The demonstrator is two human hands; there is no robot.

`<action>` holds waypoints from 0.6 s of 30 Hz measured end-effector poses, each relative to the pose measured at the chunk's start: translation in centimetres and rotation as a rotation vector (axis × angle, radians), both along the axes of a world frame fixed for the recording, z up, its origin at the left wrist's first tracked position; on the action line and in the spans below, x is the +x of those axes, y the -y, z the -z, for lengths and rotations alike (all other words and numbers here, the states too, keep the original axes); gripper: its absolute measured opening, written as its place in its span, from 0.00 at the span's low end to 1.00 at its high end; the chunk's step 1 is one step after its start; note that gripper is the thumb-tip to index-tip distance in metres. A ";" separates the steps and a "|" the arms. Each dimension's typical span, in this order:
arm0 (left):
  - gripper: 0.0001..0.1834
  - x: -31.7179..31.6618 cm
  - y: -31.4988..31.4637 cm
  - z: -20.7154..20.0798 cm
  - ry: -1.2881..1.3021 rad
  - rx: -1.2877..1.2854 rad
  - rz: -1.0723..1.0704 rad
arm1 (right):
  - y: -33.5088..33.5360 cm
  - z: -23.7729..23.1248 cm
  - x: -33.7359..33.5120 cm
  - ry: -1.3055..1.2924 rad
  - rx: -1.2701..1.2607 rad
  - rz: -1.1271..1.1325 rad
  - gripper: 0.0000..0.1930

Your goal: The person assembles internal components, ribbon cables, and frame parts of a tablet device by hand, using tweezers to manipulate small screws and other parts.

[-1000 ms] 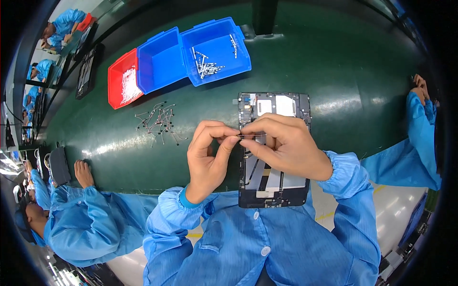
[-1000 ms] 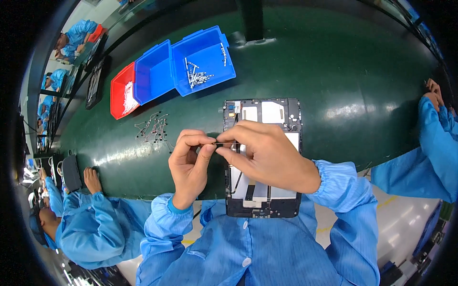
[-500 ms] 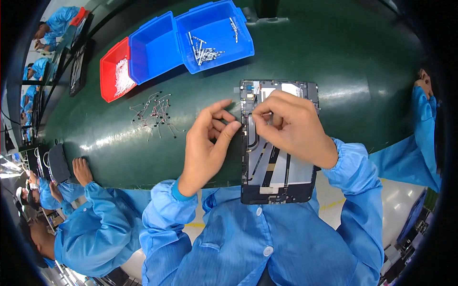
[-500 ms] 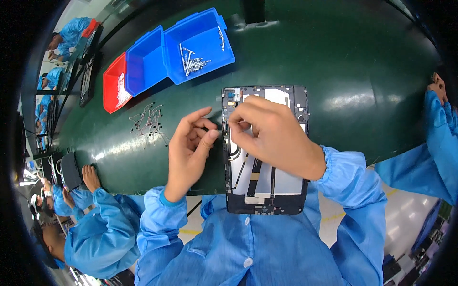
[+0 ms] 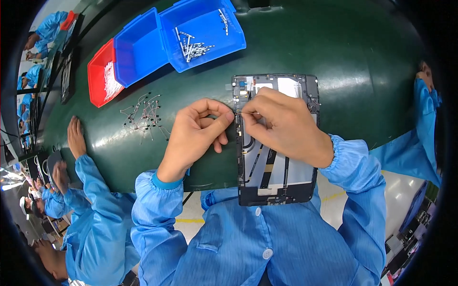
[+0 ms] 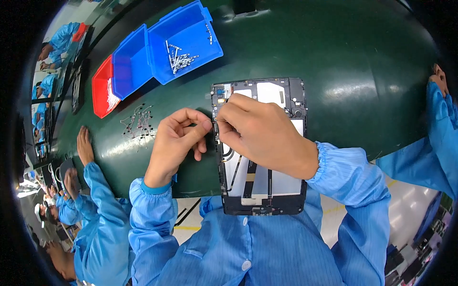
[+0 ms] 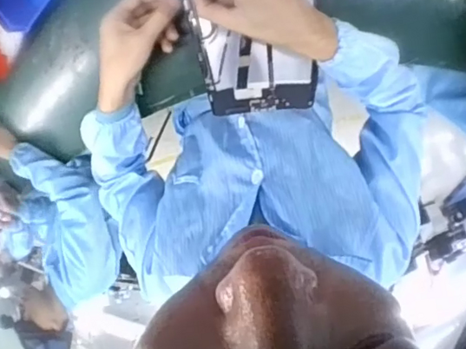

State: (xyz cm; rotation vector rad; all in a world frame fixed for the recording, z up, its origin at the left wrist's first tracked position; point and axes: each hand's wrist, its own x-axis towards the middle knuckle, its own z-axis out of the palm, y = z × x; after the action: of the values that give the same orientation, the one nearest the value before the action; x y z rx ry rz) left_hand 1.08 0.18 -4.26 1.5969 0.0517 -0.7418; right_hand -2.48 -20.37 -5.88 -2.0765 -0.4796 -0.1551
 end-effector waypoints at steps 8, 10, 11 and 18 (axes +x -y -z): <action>0.05 0.0 0.3 -0.1 0.002 0.050 0.005 | 0.1 -0.2 0.0 -0.009 -0.021 0.001 0.06; 0.05 0.0 0.4 -0.1 0.009 0.056 0.012 | 0.2 -0.3 0.0 -0.009 -0.022 0.002 0.06; 0.07 0.0 0.3 0.0 0.015 0.052 0.014 | 0.3 -0.3 0.0 -0.012 -0.024 -0.004 0.06; 0.05 0.0 0.4 0.1 0.061 0.057 0.009 | 0.2 -0.4 -0.1 -0.001 -0.015 -0.007 0.06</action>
State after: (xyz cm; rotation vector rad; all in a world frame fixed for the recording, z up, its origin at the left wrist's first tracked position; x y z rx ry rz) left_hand 1.03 -0.25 -4.36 1.6745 0.0214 -0.7030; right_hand -2.53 -20.57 -5.53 -2.0894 -0.4887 -0.1471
